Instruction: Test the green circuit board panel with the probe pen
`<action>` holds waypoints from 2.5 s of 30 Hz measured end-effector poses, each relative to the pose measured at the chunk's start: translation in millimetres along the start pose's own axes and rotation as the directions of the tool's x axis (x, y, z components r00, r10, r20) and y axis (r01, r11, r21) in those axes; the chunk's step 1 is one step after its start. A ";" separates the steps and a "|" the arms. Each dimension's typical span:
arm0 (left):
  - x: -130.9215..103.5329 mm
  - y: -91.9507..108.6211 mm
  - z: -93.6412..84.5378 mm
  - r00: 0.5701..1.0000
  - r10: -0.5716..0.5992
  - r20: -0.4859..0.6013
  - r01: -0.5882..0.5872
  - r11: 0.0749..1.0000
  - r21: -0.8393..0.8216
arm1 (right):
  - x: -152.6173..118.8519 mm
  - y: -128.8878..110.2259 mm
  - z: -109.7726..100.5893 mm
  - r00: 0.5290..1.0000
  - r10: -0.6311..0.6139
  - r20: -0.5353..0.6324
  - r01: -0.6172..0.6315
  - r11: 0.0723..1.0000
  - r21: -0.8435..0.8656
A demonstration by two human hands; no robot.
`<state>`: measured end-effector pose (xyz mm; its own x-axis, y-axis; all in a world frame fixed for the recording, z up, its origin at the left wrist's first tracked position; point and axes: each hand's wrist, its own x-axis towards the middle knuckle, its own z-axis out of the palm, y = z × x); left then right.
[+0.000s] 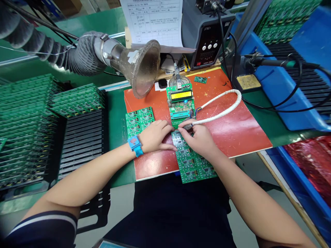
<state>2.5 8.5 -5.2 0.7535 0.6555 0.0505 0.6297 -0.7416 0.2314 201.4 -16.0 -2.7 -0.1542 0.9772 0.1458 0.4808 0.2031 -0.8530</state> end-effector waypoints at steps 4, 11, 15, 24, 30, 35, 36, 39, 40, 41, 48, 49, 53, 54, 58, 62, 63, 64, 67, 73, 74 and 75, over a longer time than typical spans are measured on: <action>-0.2 -0.6 0.2 1.000 0.005 -0.015 -0.005 1.000 -0.007 | 0.1 -0.3 0.0 1.000 0.003 0.006 -0.003 1.000 -0.010; -0.2 0.0 -1.0 1.000 -0.006 0.007 0.006 1.000 -0.008 | -0.3 -1.6 0.1 1.000 0.001 0.000 -0.001 1.000 -0.003; 0.2 0.5 -1.5 1.000 -0.007 0.004 0.007 1.000 -0.003 | 0.1 -1.4 0.2 1.000 -0.012 -0.003 0.012 1.000 -0.006; -0.1 1.5 -2.3 1.000 -0.021 0.006 0.021 1.000 -0.016 | -0.2 -0.6 -0.1 1.000 -0.012 0.001 0.012 1.000 -0.005; -1.7 2.2 -4.2 0.999 -0.044 -0.012 0.043 0.998 -0.049 | -0.2 0.3 0.2 1.000 0.000 0.001 0.000 1.000 -0.013; -1.3 5.7 0.1 0.995 -0.092 -0.045 0.088 0.993 -0.082 | 0.4 -0.1 0.3 1.000 -0.003 0.000 0.003 1.000 0.002; -1.0 6.7 1.0 0.993 -0.107 -0.049 0.103 0.991 -0.091 | 0.6 0.1 0.2 1.000 -0.004 0.002 0.004 1.000 0.006; -0.4 9.3 1.1 0.988 -0.149 -0.044 0.141 0.978 -0.155 | 1.0 0.1 -0.5 1.000 0.000 0.011 -0.001 1.000 0.022; -0.5 10.2 0.2 0.986 -0.160 -0.043 0.149 0.971 -0.186 | 0.8 -0.5 -1.2 1.000 0.004 0.013 -0.005 1.000 0.030; -0.6 11.2 -1.2 0.984 -0.170 -0.048 0.156 0.963 -0.219 | 0.3 -1.8 -2.4 1.000 0.007 0.012 -0.007 0.999 0.040; -1.1 27.2 -8.3 0.936 -0.338 0.101 0.278 0.531 -0.800 | -6.1 -25.5 -29.4 0.996 0.075 -0.057 -0.050 0.934 0.354; -0.7 29.3 -10.0 0.923 -0.344 0.174 0.306 0.380 -0.873 | -5.9 -27.8 -35.4 0.993 0.075 -0.088 -0.030 0.902 0.431; -1.9 25.3 -29.6 0.885 -0.358 0.297 0.332 0.039 -0.943 | -0.7 -21.8 -54.3 0.975 0.080 -0.206 0.053 0.821 0.569; -3.9 20.2 -36.7 0.878 -0.393 0.275 0.316 0.042 -0.948 | 0.9 -16.4 -56.2 0.973 0.094 -0.212 0.042 0.827 0.561; -20.1 -12.7 -54.4 0.777 -0.603 0.182 0.320 0.130 -0.938 | 3.2 11.3 -49.4 0.974 0.171 -0.147 -0.087 0.886 0.456; -41.6 -45.4 -40.7 0.566 -0.824 0.024 0.321 0.194 -0.927 | -0.4 28.2 -32.9 0.979 0.184 -0.088 -0.146 0.931 0.333; -45.9 -51.3 -35.1 0.534 -0.846 -0.002 0.323 0.206 -0.924 | -1.3 29.8 -29.8 0.980 0.179 -0.084 -0.144 0.937 0.318; -49.2 -56.3 -30.1 0.510 -0.860 -0.022 0.327 0.217 -0.920 | -2.0 30.6 -27.5 0.981 0.173 -0.083 -0.140 0.941 0.307; -53.8 -66.9 -21.8 0.449 -0.887 -0.104 0.331 0.273 -0.903 | -3.3 31.5 -24.7 0.982 0.164 -0.098 -0.130 0.949 0.287; -55.8 -81.6 -22.3 0.386 -0.906 -0.172 0.329 0.309 -0.893 | -5.1 32.6 -25.2 0.978 0.169 -0.120 -0.136 0.960 0.243; -56.4 -83.7 -22.0 0.381 -0.910 -0.167 0.330 0.302 -0.894 | -5.5 32.8 -25.0 0.979 0.166 -0.119 -0.135 0.963 0.233; -57.0 -85.6 -21.5 0.376 -0.912 -0.161 0.331 0.295 -0.896 | -5.9 33.0 -24.9 0.979 0.163 -0.119 -0.134 0.966 0.221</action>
<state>-98.5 37.7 -7.0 -0.3214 0.9463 -0.0355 0.2655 0.1261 0.9558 239.6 -13.5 -19.3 0.0298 0.9975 0.0634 0.2942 0.0519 -0.9543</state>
